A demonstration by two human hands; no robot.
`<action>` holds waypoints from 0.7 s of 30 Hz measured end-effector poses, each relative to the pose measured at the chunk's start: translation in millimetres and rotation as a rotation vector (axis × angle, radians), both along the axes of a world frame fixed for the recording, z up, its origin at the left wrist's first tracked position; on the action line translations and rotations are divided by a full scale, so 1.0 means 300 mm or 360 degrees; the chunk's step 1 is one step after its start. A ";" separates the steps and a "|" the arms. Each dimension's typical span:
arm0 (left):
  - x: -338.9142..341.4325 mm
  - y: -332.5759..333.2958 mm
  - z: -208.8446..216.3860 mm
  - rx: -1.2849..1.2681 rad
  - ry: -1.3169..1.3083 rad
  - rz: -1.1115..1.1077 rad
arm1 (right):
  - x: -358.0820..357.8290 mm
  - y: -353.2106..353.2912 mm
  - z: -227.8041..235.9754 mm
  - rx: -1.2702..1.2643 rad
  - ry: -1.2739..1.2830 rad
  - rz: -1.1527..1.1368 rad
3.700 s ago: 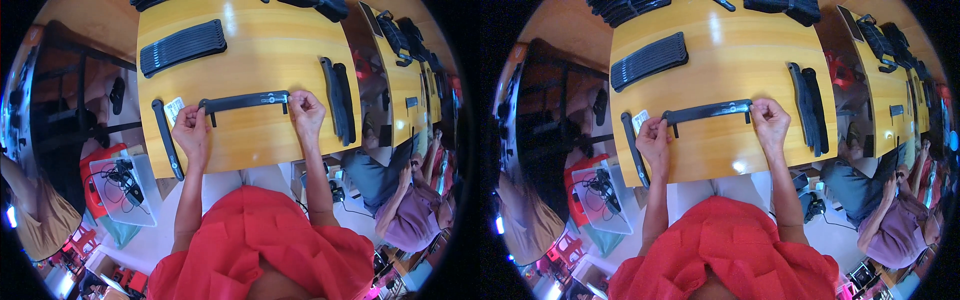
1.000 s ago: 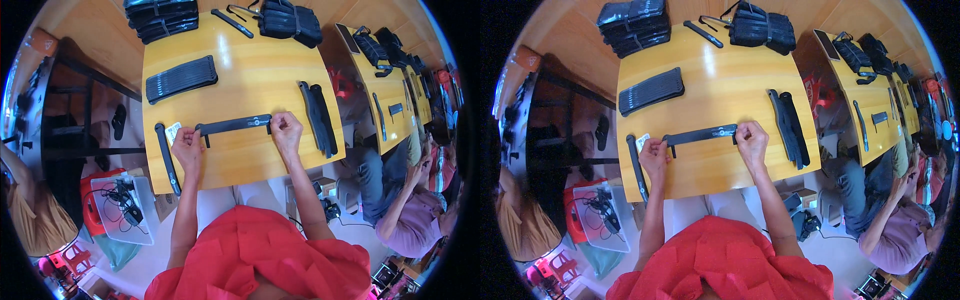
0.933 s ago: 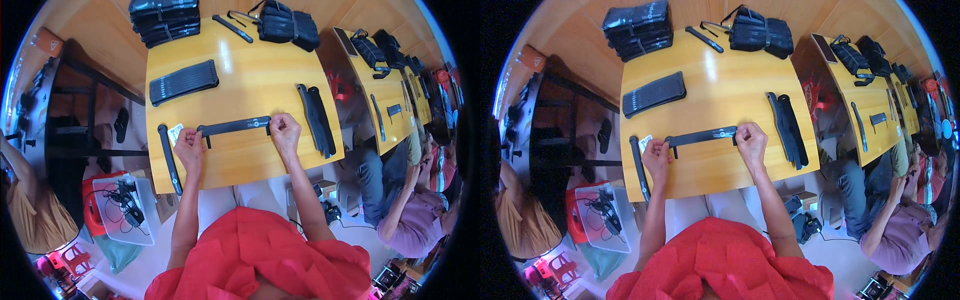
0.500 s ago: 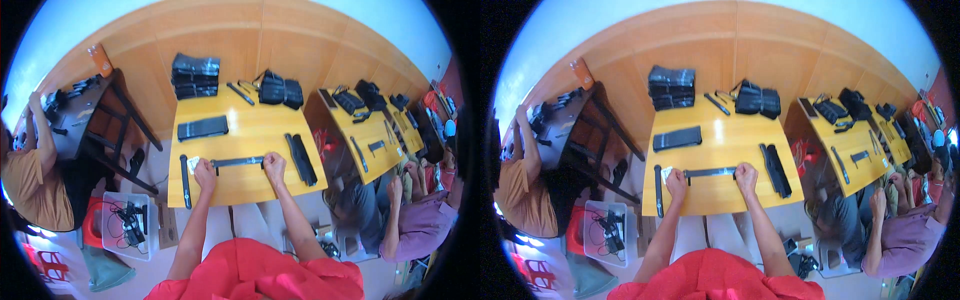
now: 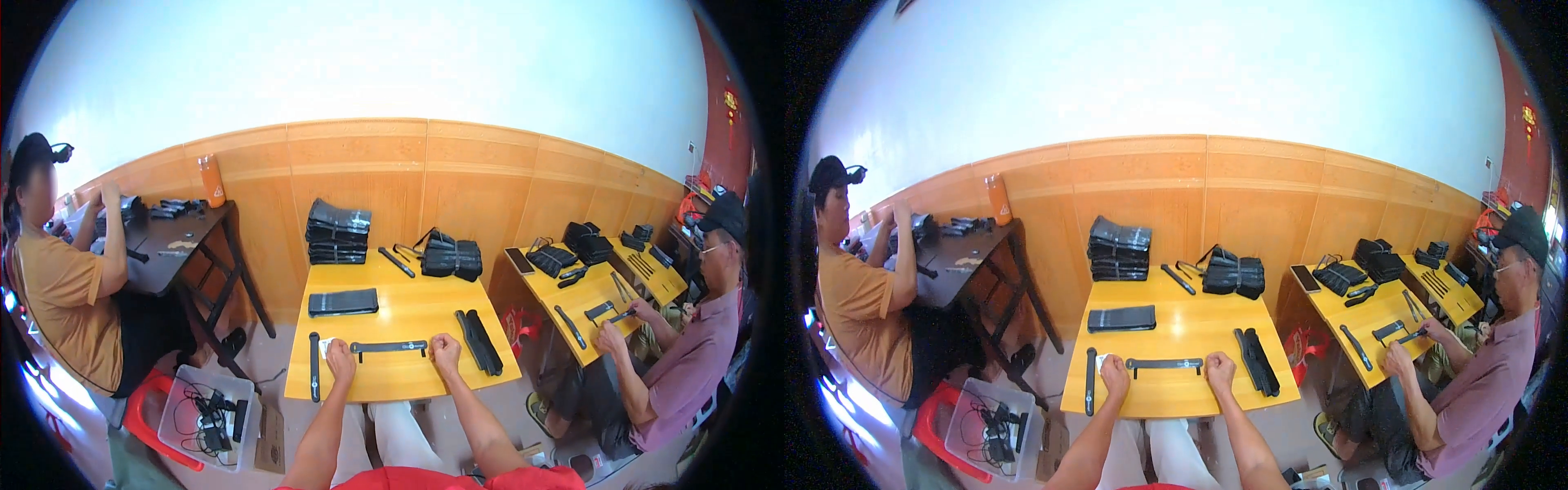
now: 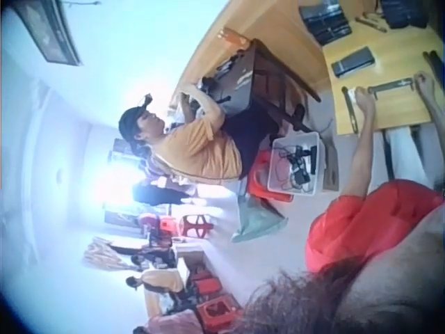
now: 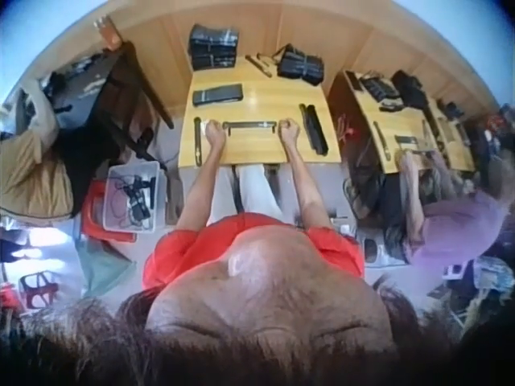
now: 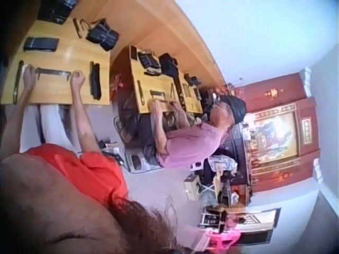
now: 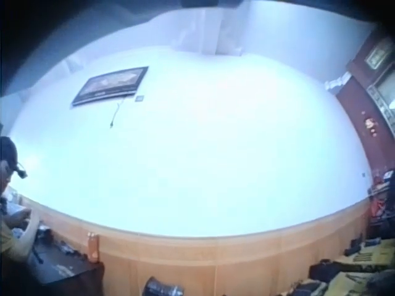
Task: Attaching straps and labels to black soft goods or component cases at a manufacturing workbench.
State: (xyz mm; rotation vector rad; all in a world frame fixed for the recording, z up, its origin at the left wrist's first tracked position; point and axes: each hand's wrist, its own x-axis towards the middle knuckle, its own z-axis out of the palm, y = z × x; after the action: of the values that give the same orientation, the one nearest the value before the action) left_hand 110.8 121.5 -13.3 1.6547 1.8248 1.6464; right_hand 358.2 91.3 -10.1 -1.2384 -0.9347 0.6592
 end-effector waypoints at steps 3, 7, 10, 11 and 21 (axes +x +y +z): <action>-0.008 -0.010 -0.001 -0.0038 -0.0060 -0.0052 | -0.010 0.003 0.001 0.0013 -0.0164 -0.0009; 0.023 -0.042 0.050 0.0028 0.0022 -0.0100 | 0.047 0.068 -0.127 0.0115 -0.0334 -0.0060; 0.033 -0.054 0.048 0.0058 0.0249 -0.0178 | 0.043 0.079 -0.141 0.0194 -0.0428 -0.0113; 0.038 -0.062 0.055 0.0063 0.0424 -0.0275 | 0.044 0.072 -0.135 0.0034 -0.0400 -0.0100; 0.066 -0.071 0.071 -0.0105 0.1328 -0.0950 | -0.083 -0.054 0.083 0.0262 -0.2133 0.0563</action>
State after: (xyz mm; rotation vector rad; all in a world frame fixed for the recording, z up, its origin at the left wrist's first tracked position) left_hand 130.5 100.3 7.9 2.7421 1.3385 0.6726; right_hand 333.3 75.2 14.8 -1.3149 -2.2865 -0.1028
